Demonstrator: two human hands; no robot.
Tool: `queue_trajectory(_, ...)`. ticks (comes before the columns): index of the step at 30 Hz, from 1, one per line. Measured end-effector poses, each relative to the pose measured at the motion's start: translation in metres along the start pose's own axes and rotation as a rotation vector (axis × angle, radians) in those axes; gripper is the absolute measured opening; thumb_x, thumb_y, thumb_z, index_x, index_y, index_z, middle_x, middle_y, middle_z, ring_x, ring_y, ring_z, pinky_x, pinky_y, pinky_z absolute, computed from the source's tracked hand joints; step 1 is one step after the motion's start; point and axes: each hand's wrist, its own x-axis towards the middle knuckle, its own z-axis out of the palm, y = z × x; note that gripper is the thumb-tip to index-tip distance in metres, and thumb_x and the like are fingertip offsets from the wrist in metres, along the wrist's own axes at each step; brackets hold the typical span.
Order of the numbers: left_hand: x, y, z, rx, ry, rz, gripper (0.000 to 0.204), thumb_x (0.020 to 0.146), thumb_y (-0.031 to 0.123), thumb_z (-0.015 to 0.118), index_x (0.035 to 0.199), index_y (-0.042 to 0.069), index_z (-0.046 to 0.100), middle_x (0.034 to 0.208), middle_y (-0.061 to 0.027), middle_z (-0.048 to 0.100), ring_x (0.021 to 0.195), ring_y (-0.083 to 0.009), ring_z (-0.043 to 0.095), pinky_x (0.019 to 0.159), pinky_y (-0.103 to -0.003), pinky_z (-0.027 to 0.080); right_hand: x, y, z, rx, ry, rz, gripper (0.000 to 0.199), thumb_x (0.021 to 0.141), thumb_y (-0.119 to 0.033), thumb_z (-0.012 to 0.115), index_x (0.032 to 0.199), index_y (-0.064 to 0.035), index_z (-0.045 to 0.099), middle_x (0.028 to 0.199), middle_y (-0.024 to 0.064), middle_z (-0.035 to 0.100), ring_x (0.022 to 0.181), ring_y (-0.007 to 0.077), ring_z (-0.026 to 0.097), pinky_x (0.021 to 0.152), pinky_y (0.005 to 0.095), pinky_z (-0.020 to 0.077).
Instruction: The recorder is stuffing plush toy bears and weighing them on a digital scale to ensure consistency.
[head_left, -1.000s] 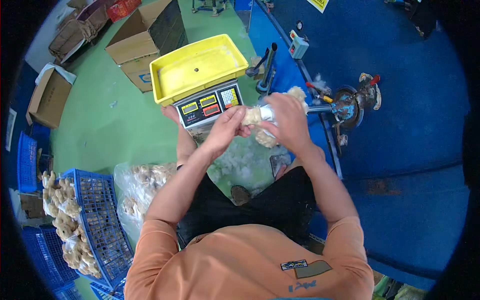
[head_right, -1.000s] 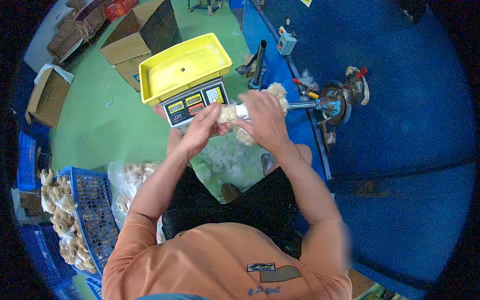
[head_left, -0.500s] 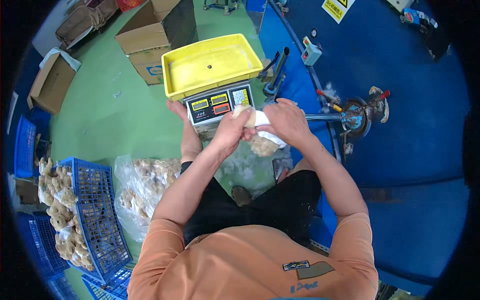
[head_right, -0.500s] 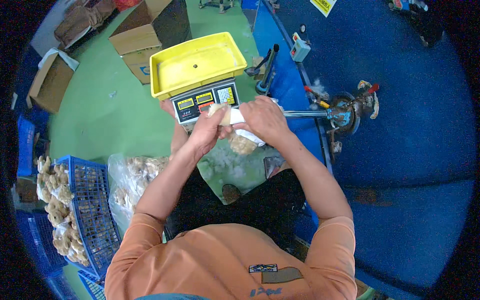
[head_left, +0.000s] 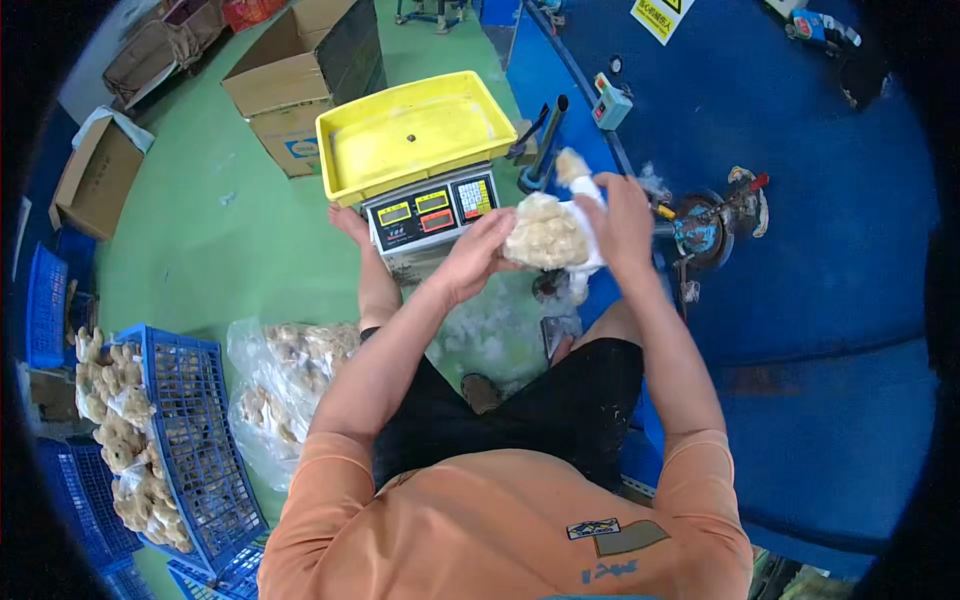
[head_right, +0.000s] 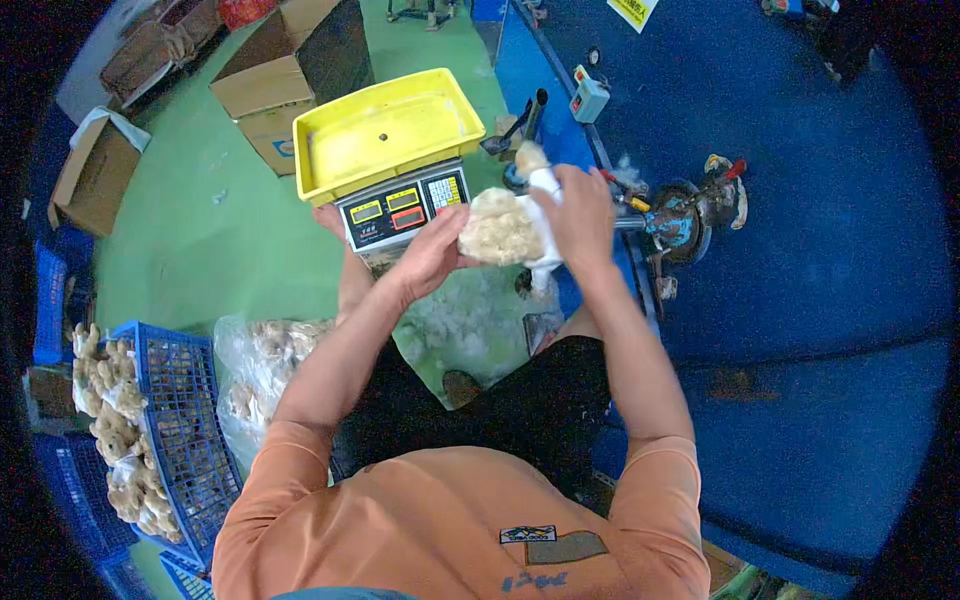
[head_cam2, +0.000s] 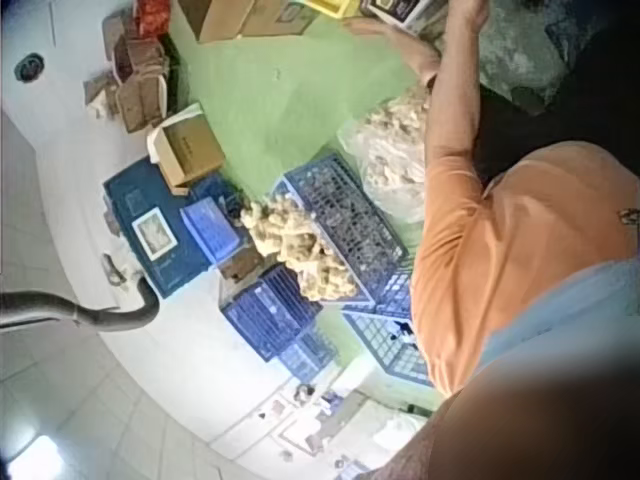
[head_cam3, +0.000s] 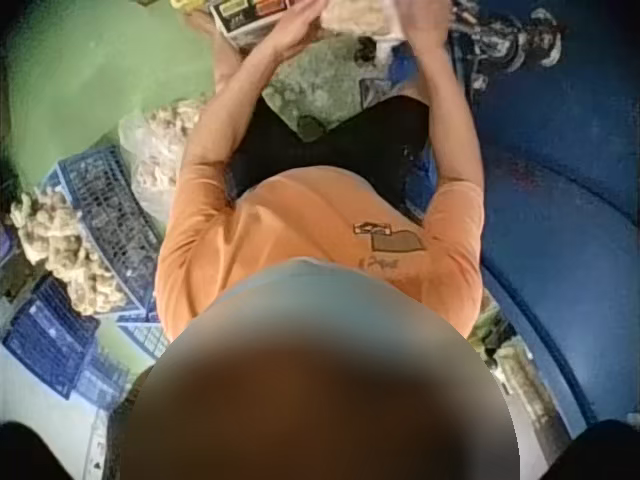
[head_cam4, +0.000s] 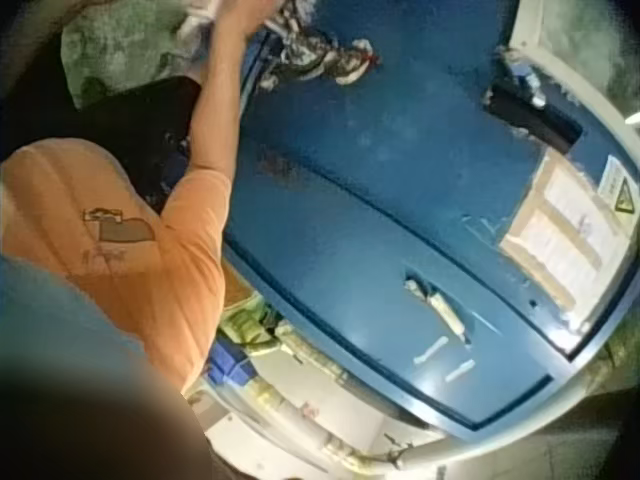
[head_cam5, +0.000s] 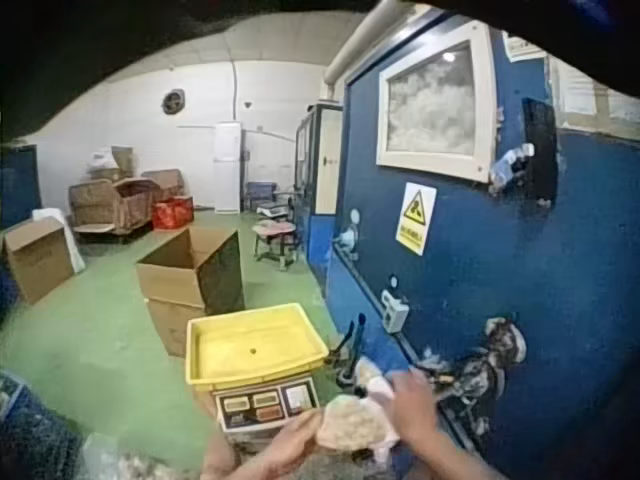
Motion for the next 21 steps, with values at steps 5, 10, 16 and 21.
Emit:
queue_trajectory(5, -0.033, -0.040, -0.009, 0.223, 0.250, 0.479, 0.024, 0.097, 0.012, 0.057, 0.119, 0.002, 0.055, 0.101, -0.0055, 0.061, 0.083, -0.0095, 0.055, 0.072, -0.021, 0.045, -0.027, -0.064, 0.017, 0.370, 0.069, -0.458, 0.040, 0.085, -0.026, 0.070, 0.117, -0.0050, 0.060, 0.107, 0.0100, 0.068, 0.093, 0.0294, 0.064, 0.091, 0.0411, 0.0475)
queue_trajectory(10, -0.051, -0.068, 0.021, 0.167, 0.284, 0.458, 0.018, 0.092, 0.003, 0.061, 0.109, 0.002, 0.055, 0.100, -0.0054, 0.061, 0.084, -0.0120, 0.056, 0.076, -0.023, 0.048, -0.029, -0.026, 0.011, 0.228, 0.005, -0.258, 0.029, 0.086, -0.023, 0.068, 0.109, -0.0065, 0.063, 0.098, 0.0076, 0.070, 0.088, 0.0278, 0.065, 0.084, 0.0409, 0.0485)
queue_trajectory(16, -0.055, -0.057, 0.034, 0.540, 0.336, 0.345, 0.008, 0.087, 0.003, 0.065, 0.094, 0.002, 0.062, 0.089, -0.0038, 0.061, 0.077, -0.0111, 0.054, 0.071, -0.025, 0.045, -0.027, -0.048, 0.024, 0.503, 0.038, -0.340, 0.021, 0.086, -0.022, 0.065, 0.102, -0.0082, 0.066, 0.091, 0.0049, 0.070, 0.082, 0.0278, 0.064, 0.081, 0.0409, 0.0489)
queue_trajectory(21, -0.045, -0.083, 0.051, 0.603, 0.101, 0.435, 0.012, 0.095, 0.012, 0.057, 0.096, 0.003, 0.065, 0.090, -0.0052, 0.062, 0.076, -0.0141, 0.056, 0.071, -0.028, 0.047, -0.032, 0.019, 0.016, 0.313, 0.111, -0.277, 0.024, 0.083, -0.021, 0.067, 0.105, -0.0097, 0.067, 0.094, 0.0040, 0.069, 0.084, 0.0271, 0.063, 0.084, 0.0394, 0.0480)
